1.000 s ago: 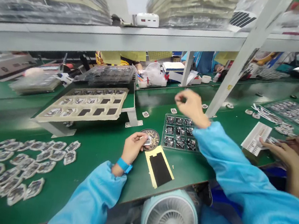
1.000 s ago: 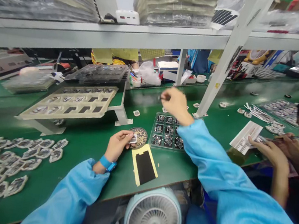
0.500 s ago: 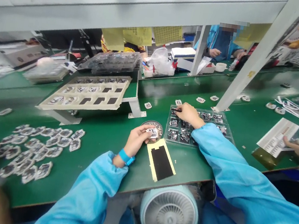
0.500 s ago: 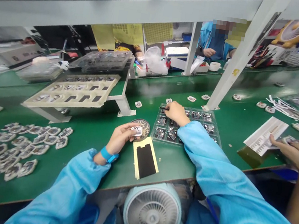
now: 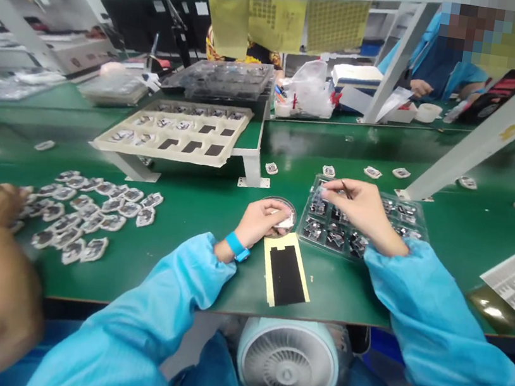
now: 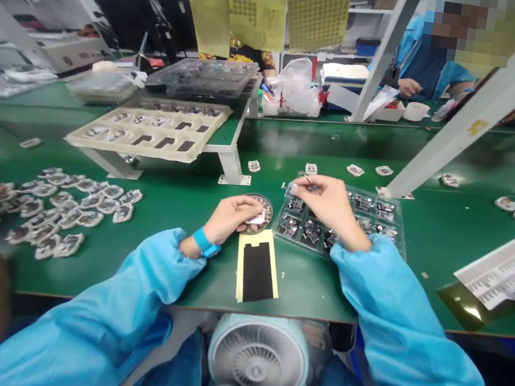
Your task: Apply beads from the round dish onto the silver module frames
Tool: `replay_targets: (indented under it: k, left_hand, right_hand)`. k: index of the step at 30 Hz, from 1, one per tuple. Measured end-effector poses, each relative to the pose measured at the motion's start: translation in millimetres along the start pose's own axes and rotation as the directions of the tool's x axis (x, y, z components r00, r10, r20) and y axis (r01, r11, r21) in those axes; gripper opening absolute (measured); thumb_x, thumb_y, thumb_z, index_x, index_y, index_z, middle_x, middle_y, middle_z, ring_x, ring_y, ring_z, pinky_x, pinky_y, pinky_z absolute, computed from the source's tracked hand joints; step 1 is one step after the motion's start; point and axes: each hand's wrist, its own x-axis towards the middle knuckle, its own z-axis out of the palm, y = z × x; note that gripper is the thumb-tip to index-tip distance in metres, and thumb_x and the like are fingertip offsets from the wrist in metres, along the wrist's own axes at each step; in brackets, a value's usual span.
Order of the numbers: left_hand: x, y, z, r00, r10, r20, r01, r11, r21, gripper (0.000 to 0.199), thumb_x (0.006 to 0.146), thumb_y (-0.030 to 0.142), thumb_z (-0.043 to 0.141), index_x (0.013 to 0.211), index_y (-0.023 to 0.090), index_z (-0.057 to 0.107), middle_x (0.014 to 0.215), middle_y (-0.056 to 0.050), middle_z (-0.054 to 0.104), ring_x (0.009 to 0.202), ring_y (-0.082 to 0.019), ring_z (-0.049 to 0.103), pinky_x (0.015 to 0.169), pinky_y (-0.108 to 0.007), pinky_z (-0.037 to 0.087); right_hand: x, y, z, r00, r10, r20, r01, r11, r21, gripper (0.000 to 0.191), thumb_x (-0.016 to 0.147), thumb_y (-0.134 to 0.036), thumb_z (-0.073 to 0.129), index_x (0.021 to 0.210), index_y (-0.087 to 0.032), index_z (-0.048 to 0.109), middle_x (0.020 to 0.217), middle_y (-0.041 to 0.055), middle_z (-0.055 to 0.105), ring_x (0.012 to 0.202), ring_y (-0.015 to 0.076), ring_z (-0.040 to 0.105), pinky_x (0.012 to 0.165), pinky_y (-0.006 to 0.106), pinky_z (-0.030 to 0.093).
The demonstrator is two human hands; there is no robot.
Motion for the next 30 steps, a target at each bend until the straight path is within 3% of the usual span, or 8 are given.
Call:
replay_targets:
  k: [5,11,15,19,22,25,27,30]
  left_hand:
    - [-15,-3,-4.6,0.997,0.067,-0.039,-0.069,0.997,-0.033,0.038,0.070,0.041,0.088,0.087,0.011,0.070,0.074,-0.007,0.072,0.055,-0.013,0.066,0.042,-0.016,0.044]
    - [-20,0,-4.9,0.993,0.098,-0.062,-0.106,0.984,-0.141,0.034,0.087,0.042,0.073,0.102,0.012,0.074,0.081,-0.009,0.073,0.062,-0.016,0.069,0.043,-0.017,0.038]
    - [-21,-1,-7.1,0.992,0.126,-0.010,-0.125,0.968,-0.217,0.031,0.089,0.038,0.068,0.109,0.014,0.074,0.095,-0.011,0.074,0.071,-0.018,0.069,0.051,-0.021,0.044]
    - [-23,-7,-10.3,0.976,0.218,0.021,-0.214,0.971,-0.107,0.030,0.092,0.032,0.065,0.116,0.017,0.075,0.111,-0.010,0.073,0.076,-0.015,0.065,0.060,-0.023,0.048]
    - [-25,-9,-10.2,0.957,0.283,0.065,-0.281,0.959,-0.039,0.033,0.092,0.029,0.064,0.122,0.021,0.073,0.123,-0.009,0.071,0.093,-0.018,0.068,0.066,-0.023,0.051]
    - [-27,-8,-7.8,0.945,0.312,0.099,-0.311,0.950,-0.021,0.036,0.089,0.024,0.066,0.124,0.022,0.071,0.129,-0.007,0.069,0.114,-0.023,0.066,0.086,-0.029,0.056]
    - [-29,-7,-6.1,0.939,0.323,0.115,-0.324,0.946,-0.016,0.038,0.088,0.023,0.067,0.126,0.021,0.070,0.130,-0.008,0.068,0.121,-0.025,0.064,0.102,-0.035,0.053]
    - [-31,-7,-5.1,0.935,0.324,0.143,-0.327,0.945,-0.003,0.043,0.088,0.023,0.069,0.131,0.020,0.066,0.133,-0.010,0.067,0.124,-0.025,0.063,0.107,-0.037,0.050]
  right_hand:
    - [-35,-14,20,0.963,0.124,0.238,-0.175,0.962,0.209,0.037,0.069,-0.042,0.084,0.092,-0.014,0.076,0.080,0.0044,0.070,0.066,0.0079,0.059,0.063,0.020,0.044]
    - [-41,-15,34,0.869,0.268,0.417,-0.412,0.857,0.308,0.041,0.065,-0.042,0.086,0.089,-0.011,0.074,0.057,-0.0017,0.056,0.048,0.0017,0.039,0.049,0.017,0.028]
    - [-41,-16,38,0.862,0.264,0.432,-0.406,0.870,0.278,0.040,0.069,-0.045,0.083,0.086,-0.010,0.075,0.055,-0.0011,0.056,0.048,0.0015,0.038,0.050,0.018,0.029]
    - [-43,-13,41,0.884,0.225,0.409,-0.342,0.908,0.241,0.040,0.071,-0.048,0.081,0.086,-0.011,0.075,0.069,0.0026,0.067,0.053,0.0022,0.044,0.053,0.018,0.032]
    - [-44,-9,43,0.895,0.204,0.397,-0.307,0.927,0.215,0.044,0.073,-0.053,0.078,0.086,-0.011,0.075,0.077,0.0047,0.070,0.057,0.0032,0.048,0.055,0.018,0.034]
    - [-43,-6,44,0.891,0.199,0.408,-0.307,0.926,0.220,0.046,0.075,-0.056,0.076,0.088,-0.011,0.075,0.076,0.0043,0.070,0.054,0.0026,0.045,0.055,0.019,0.034]
    - [-43,-5,44,0.882,0.200,0.427,-0.319,0.920,0.229,0.044,0.076,-0.055,0.075,0.087,-0.012,0.075,0.075,0.0038,0.069,0.052,0.0018,0.043,0.053,0.018,0.032]
    - [-43,-5,43,0.872,0.210,0.443,-0.342,0.907,0.244,0.042,0.075,-0.053,0.076,0.084,-0.012,0.074,0.074,0.0035,0.068,0.051,0.0013,0.041,0.050,0.018,0.028]
